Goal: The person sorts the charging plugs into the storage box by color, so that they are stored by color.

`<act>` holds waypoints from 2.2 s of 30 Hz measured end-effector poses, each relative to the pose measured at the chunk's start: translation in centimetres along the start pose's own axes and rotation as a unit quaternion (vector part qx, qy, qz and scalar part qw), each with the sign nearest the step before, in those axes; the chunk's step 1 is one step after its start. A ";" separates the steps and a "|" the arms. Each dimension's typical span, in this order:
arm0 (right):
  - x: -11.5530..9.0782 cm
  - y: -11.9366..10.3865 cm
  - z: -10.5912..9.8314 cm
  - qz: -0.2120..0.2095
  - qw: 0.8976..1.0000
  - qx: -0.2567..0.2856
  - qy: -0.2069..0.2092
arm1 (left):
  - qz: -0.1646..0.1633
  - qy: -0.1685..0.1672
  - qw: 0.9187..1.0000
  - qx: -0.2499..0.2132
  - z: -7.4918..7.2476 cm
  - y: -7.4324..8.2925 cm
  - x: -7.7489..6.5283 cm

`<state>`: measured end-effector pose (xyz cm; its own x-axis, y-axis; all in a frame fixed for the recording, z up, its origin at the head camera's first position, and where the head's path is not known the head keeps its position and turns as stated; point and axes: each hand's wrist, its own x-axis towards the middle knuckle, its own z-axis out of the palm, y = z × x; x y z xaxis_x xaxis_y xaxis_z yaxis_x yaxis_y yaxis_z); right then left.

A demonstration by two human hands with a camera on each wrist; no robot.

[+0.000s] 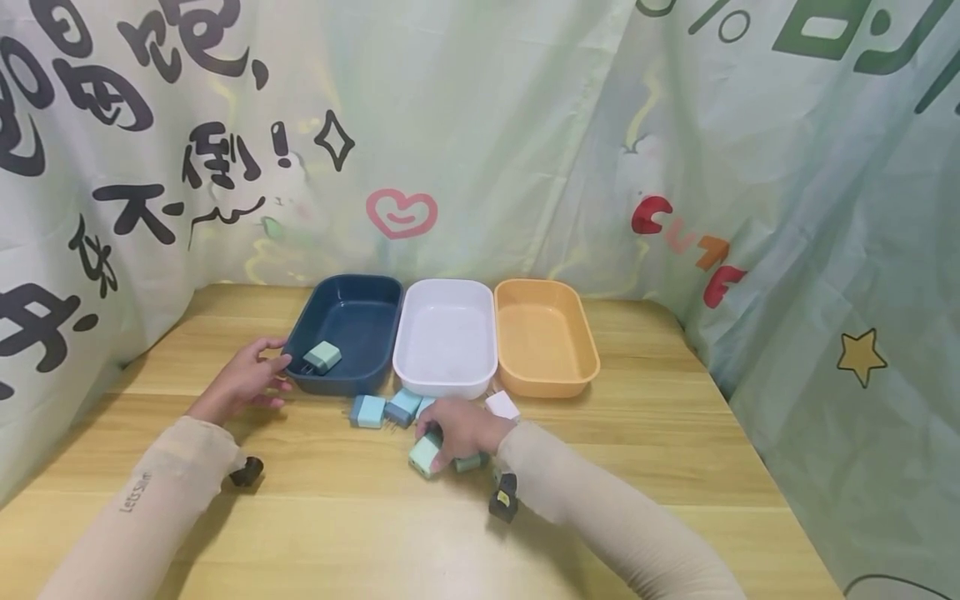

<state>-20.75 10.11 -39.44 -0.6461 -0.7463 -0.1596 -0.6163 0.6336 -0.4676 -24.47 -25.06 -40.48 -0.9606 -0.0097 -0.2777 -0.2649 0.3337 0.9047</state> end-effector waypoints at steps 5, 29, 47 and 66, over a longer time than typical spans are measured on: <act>-0.1 -0.6 -0.1 0.005 1.000 -0.022 0.013 | -0.003 0.004 1.000 0.004 0.0 0.0 0.1; 0.5 -0.9 -0.2 0.005 0.999 -0.035 0.022 | -0.003 0.000 1.000 -0.005 0.0 0.1 0.1; 1.1 0.7 -1.8 0.015 0.978 0.204 0.029 | -0.001 -0.001 1.000 -0.008 0.1 0.0 0.1; 2.6 0.8 -2.3 0.066 0.934 0.346 0.060 | 0.004 0.004 1.000 -0.006 0.1 -0.4 0.1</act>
<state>-23.97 9.15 -38.27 -0.7669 -0.6168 -0.1772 -0.1159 0.4047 -0.9071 -24.44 -25.12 -40.90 -0.9633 -0.0139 -0.2681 -0.2582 0.3217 0.9110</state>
